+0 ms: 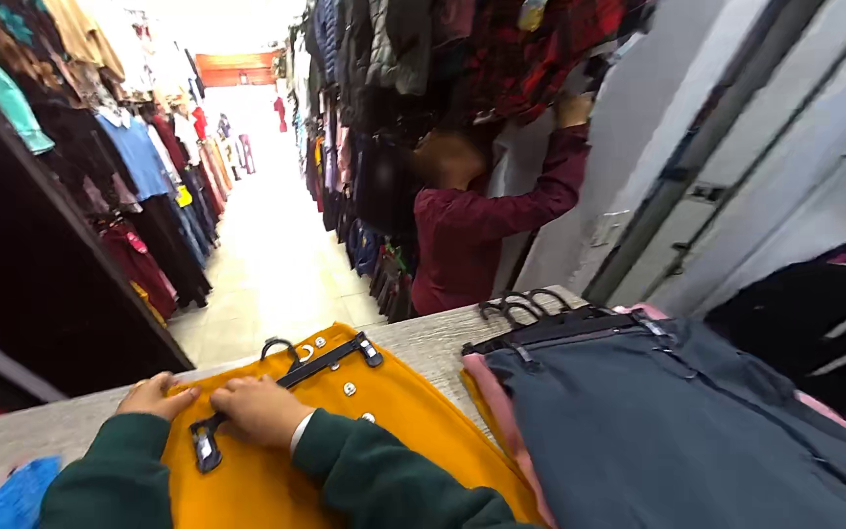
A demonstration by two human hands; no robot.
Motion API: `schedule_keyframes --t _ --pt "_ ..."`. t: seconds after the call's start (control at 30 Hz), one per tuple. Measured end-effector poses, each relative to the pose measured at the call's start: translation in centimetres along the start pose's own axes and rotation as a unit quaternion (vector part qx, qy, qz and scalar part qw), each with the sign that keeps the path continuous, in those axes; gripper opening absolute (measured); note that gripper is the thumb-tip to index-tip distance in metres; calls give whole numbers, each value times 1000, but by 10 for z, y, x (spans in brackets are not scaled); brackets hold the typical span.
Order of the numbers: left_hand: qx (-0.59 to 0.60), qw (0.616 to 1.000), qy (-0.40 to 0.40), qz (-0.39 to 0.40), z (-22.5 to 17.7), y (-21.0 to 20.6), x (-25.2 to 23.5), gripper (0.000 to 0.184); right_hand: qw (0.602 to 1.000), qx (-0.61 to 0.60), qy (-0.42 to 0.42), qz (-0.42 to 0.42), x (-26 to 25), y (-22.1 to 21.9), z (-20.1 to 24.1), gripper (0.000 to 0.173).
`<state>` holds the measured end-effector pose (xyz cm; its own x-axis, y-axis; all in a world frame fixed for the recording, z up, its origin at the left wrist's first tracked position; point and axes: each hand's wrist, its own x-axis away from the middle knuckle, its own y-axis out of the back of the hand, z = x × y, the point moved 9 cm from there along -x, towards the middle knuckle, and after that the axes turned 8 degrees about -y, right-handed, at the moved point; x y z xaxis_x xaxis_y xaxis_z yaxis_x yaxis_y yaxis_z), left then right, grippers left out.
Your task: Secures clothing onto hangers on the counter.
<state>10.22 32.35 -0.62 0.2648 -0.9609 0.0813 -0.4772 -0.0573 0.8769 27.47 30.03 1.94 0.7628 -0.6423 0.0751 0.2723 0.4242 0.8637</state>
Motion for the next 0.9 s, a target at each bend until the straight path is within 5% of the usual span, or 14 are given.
schedule_keyframes --t 0.2,0.3,0.5,0.73,0.9 --pt "126 991 3 -38 6 22 19 51 994 31 46 -92 8 25 14 26" --pt "220 974 -10 -46 -26 42 63 40 990 9 53 -134 15 48 15 43" --pt "302 949 -64 -69 -38 42 97 19 989 -52 78 -111 26 76 13 35" --pt "190 964 -136 -126 -54 43 112 14 966 -53 139 -211 35 91 24 22" --pt "178 955 -182 -153 -57 44 121 15 963 -80 170 -192 43 96 30 24"
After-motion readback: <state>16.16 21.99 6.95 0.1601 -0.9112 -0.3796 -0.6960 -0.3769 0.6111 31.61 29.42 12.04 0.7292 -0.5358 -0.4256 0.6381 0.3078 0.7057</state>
